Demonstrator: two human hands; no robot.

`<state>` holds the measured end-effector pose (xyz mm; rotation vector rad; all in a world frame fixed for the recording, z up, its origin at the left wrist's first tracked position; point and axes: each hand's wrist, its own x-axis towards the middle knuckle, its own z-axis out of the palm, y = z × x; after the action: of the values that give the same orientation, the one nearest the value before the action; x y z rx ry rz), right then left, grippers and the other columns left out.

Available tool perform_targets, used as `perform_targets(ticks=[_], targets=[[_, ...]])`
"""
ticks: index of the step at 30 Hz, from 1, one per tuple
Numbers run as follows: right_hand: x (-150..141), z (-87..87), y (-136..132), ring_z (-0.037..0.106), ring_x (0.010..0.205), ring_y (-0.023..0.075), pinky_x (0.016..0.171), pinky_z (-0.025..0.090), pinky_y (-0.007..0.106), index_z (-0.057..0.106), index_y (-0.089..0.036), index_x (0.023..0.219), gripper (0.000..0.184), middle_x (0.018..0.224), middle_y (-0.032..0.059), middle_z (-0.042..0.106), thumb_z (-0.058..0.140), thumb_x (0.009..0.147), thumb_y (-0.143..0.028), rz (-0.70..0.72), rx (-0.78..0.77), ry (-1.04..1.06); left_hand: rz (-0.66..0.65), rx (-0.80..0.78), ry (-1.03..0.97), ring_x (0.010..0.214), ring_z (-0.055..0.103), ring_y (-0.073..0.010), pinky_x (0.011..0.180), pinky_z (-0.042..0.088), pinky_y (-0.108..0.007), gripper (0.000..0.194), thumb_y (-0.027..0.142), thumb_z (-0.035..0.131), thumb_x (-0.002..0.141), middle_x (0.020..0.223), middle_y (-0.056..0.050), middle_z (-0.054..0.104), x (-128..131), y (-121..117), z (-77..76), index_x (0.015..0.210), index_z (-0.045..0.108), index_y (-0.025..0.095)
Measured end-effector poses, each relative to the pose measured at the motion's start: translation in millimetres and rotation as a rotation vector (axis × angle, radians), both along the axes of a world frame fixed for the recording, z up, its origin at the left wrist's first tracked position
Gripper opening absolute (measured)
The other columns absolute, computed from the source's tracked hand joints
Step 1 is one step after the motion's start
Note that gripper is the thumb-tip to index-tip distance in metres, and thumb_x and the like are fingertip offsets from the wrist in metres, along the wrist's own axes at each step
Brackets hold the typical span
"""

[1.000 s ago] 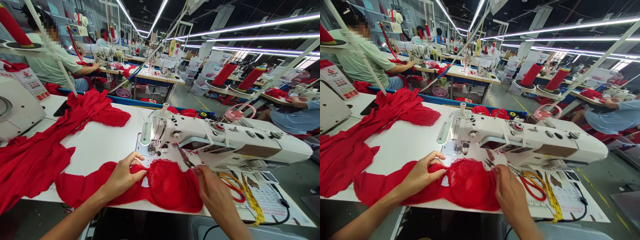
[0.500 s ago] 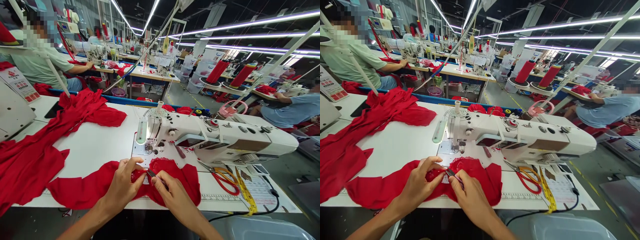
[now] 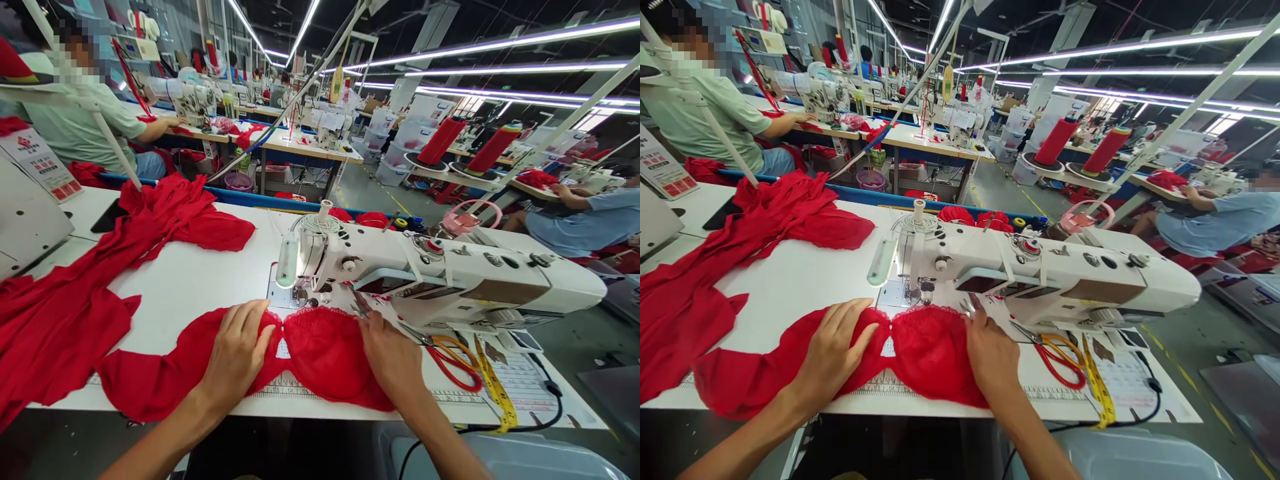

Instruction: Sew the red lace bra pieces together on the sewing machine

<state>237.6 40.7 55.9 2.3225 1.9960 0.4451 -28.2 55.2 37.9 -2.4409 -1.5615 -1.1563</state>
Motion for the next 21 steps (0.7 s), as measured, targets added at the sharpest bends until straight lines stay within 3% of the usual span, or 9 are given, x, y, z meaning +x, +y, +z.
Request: perform_targets(ticks=[6,8,10,13,16,21], targets=[[36,-3.6,2,0.068,0.075,0.0333,0.055,0.046,0.036,0.066,-0.006,0.094,0.032,0.08,0.0201,0.068,0.046,0.101,-0.029,-0.01,0.207,-0.188,-0.197,-0.018,-0.034,0.096,0.066,-0.0186,0.085,0.059,-0.032,0.017,0.014,0.043,0.103,0.104,-0.006,0.067,-2,-16,-2.2,0.112,0.057,0.018],[26,-0.5,1,0.067,0.087,0.0345,0.067,0.053,0.043,0.068,-0.007,0.103,0.026,0.092,0.0214,0.07,0.048,0.099,-0.022,0.187,0.333,-0.089,-0.214,-0.025,-0.027,0.095,0.067,-0.0186,0.084,0.06,-0.031,0.017,0.014,0.044,0.103,0.103,-0.007,0.068,0,-16,-3.4,0.11,0.058,0.018],[3,0.9,3,0.066,0.098,0.0282,0.084,0.055,0.043,0.068,-0.012,0.112,0.029,0.107,0.0167,0.071,0.042,0.098,-0.012,0.521,0.398,0.141,-0.215,-0.027,-0.023,0.096,0.068,-0.0188,0.086,0.06,-0.032,0.016,0.013,0.044,0.102,0.104,-0.007,0.068,3,-13,-6.0,0.108,0.059,0.017],[-40,-6.0,8,0.065,0.11,0.0194,0.098,0.054,0.034,0.067,-0.018,0.116,0.038,0.117,0.0088,0.071,0.036,0.099,-0.008,0.933,0.246,0.447,-0.212,-0.036,0.028,0.102,0.069,-0.0213,0.091,0.06,-0.036,0.019,0.016,0.042,0.103,0.109,-0.01,0.069,7,-8,-15.8,0.107,0.06,0.016],[-63,-23.6,12,0.067,0.112,0.0244,0.097,0.057,0.038,0.067,-0.014,0.118,0.032,0.119,0.0116,0.072,0.042,0.103,-0.025,0.909,0.205,0.451,-0.196,-0.065,0.13,0.119,0.064,-0.0275,0.098,0.058,-0.044,0.025,0.023,0.04,0.104,0.124,-0.014,0.067,3,-6,-31.6,0.115,0.06,0.014],[-58,-47.2,7,0.062,0.123,0.0293,0.104,0.053,0.045,0.063,-0.008,0.128,0.039,0.132,0.0144,0.066,0.045,0.103,-0.032,0.8,0.219,0.379,-0.193,-0.105,0.189,0.133,0.055,-0.0266,0.11,0.05,-0.046,0.035,0.028,0.039,0.105,0.142,-0.014,0.059,-12,-7,-49.7,0.134,0.051,0.015]])
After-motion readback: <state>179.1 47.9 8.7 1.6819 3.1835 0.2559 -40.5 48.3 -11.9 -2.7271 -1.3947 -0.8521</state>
